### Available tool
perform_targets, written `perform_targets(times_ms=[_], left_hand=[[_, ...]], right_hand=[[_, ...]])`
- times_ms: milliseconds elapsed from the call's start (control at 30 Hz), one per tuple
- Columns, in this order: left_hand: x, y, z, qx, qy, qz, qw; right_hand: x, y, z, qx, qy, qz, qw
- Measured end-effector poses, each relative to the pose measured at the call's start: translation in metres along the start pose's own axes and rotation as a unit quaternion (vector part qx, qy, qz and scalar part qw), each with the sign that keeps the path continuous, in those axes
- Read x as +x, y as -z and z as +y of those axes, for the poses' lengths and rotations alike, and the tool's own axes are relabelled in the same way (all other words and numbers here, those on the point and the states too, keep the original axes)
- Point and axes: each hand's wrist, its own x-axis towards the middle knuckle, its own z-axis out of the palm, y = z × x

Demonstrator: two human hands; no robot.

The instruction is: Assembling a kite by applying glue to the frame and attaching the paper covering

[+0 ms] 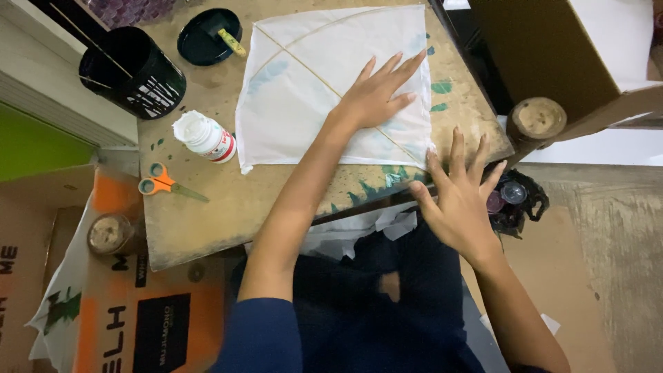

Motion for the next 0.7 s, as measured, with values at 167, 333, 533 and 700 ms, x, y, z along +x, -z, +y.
perform_targets(times_ms=[167,333,533,700], left_hand=[[-0.007,0.008,0.010,-0.027,-0.027,0.059,0.998],[-0.029,0.033,0.025,-0.071,-0.068,0.158,0.983],[-0.065,0.024,0.041,-0.058,-0.056,-0.035,0.996],[-0.067,0.018,0.039,-0.044,-0.038,-0.067,0.996]], right_hand=[[-0.001,-0.003,-0.007,0.001,0.015,0.004,1.000],[0.001,-0.003,-0.008,0.006,0.001,-0.013,1.000],[-0.002,-0.013,0.005,-0.020,-0.002,-0.014,1.000],[-0.009,-0.010,0.011,0.003,-0.006,0.003,1.000]])
